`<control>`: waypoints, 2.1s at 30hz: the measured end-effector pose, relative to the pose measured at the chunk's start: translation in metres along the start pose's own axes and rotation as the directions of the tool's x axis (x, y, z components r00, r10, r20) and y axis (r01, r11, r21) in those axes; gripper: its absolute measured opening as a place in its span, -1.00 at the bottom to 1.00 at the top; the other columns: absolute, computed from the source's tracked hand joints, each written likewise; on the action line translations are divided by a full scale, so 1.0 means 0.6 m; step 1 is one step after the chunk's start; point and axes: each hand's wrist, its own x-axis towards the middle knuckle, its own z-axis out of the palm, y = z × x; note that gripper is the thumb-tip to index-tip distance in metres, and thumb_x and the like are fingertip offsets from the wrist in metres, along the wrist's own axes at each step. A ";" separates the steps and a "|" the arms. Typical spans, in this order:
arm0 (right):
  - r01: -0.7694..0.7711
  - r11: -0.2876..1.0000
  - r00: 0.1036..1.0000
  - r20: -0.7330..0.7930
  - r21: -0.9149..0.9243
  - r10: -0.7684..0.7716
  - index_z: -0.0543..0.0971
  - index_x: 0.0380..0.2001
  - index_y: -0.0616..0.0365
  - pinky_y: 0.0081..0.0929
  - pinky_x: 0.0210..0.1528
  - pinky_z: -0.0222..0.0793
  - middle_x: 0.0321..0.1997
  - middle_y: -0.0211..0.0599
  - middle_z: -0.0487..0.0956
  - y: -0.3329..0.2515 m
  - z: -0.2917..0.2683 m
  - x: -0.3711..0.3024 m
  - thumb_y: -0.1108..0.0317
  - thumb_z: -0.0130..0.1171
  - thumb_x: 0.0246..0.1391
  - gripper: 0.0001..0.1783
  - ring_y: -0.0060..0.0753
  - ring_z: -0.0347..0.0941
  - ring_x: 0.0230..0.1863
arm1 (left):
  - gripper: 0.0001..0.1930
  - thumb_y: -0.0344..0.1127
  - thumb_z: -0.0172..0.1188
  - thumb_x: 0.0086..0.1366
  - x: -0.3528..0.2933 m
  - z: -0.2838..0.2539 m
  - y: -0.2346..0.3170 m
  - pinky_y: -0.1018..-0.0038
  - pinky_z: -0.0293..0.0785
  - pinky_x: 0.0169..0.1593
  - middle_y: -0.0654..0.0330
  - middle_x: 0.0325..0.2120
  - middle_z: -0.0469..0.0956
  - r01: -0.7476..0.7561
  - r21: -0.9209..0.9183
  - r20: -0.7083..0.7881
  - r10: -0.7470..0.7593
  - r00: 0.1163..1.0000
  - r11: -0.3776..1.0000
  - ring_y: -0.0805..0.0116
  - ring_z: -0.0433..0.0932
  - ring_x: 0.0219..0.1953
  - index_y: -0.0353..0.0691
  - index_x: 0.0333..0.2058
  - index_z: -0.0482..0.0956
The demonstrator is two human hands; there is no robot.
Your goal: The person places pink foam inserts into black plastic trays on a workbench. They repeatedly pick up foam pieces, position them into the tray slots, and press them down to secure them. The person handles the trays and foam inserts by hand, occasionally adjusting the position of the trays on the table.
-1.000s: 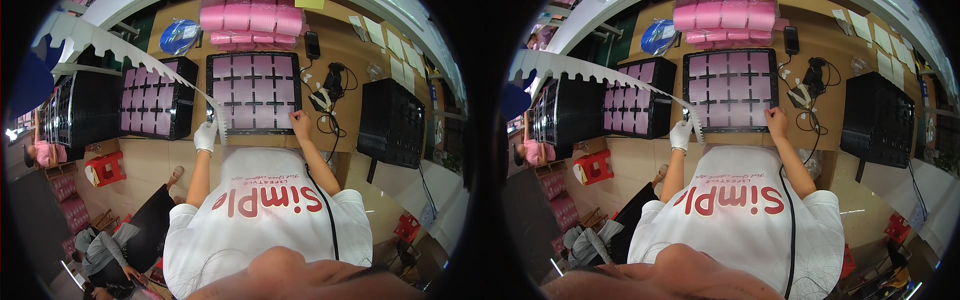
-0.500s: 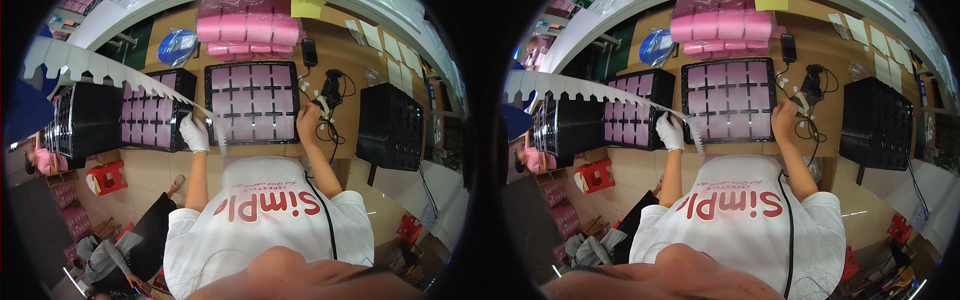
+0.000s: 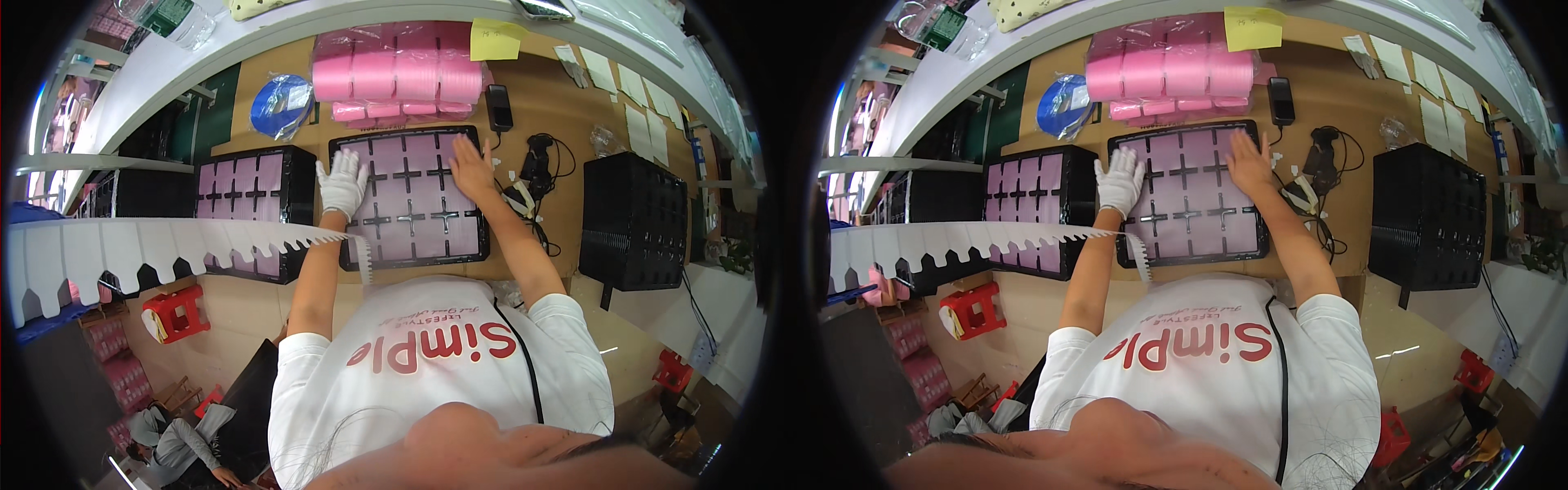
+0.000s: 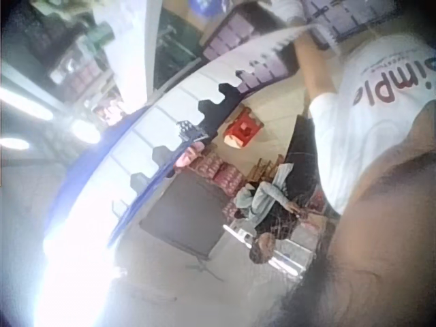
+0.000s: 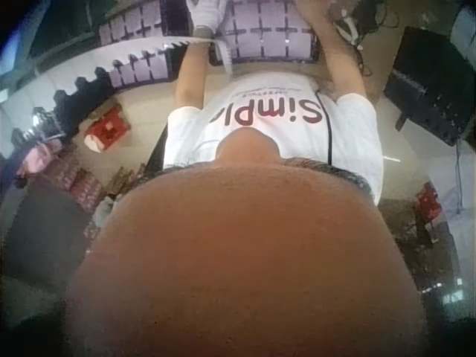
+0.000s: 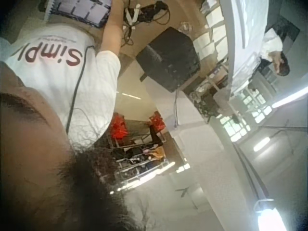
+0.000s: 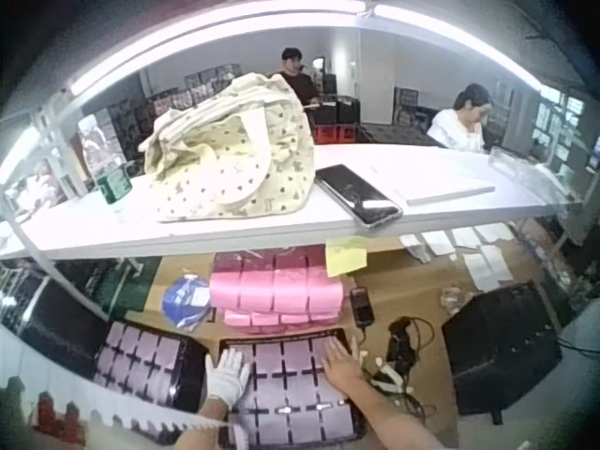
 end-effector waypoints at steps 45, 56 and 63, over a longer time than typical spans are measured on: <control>-0.421 0.395 0.834 0.177 0.816 0.523 0.05 0.35 0.21 -0.33 0.45 -0.36 0.46 -0.07 -0.01 -0.078 -0.088 -0.289 -0.10 -0.37 0.35 -0.29 -0.16 -0.23 0.49 | -0.61 -0.21 0.27 0.23 -0.282 -0.237 -0.225 0.48 0.35 -0.02 0.19 -0.22 0.51 0.165 -0.986 0.109 -0.815 0.569 -0.016 0.43 0.43 -0.18 -0.39 -0.09 0.51; -0.409 0.412 0.837 0.155 0.814 0.525 0.13 0.32 0.22 -0.36 0.42 -0.24 0.41 -0.09 0.10 -0.141 -0.092 -0.280 -0.04 -0.33 0.36 -0.34 -0.18 -0.10 0.45 | -0.39 -0.05 0.42 0.08 -0.387 -0.031 -0.674 0.51 0.45 -0.09 0.20 -0.24 0.57 0.241 -0.961 0.232 -0.868 0.440 -0.135 0.43 0.50 -0.26 -0.36 0.00 0.49; -0.426 0.417 0.823 0.152 0.803 0.547 0.18 0.30 0.22 -0.38 0.41 -0.17 0.38 -0.10 0.17 -0.161 -0.098 -0.287 -0.01 -0.30 0.36 -0.38 -0.20 -0.02 0.42 | -0.40 -0.11 0.37 0.02 -0.337 -0.128 -0.492 0.24 0.37 0.12 -0.09 0.03 0.43 0.265 -0.627 -0.282 -0.531 0.799 0.732 -0.04 0.44 0.05 -0.25 0.02 0.48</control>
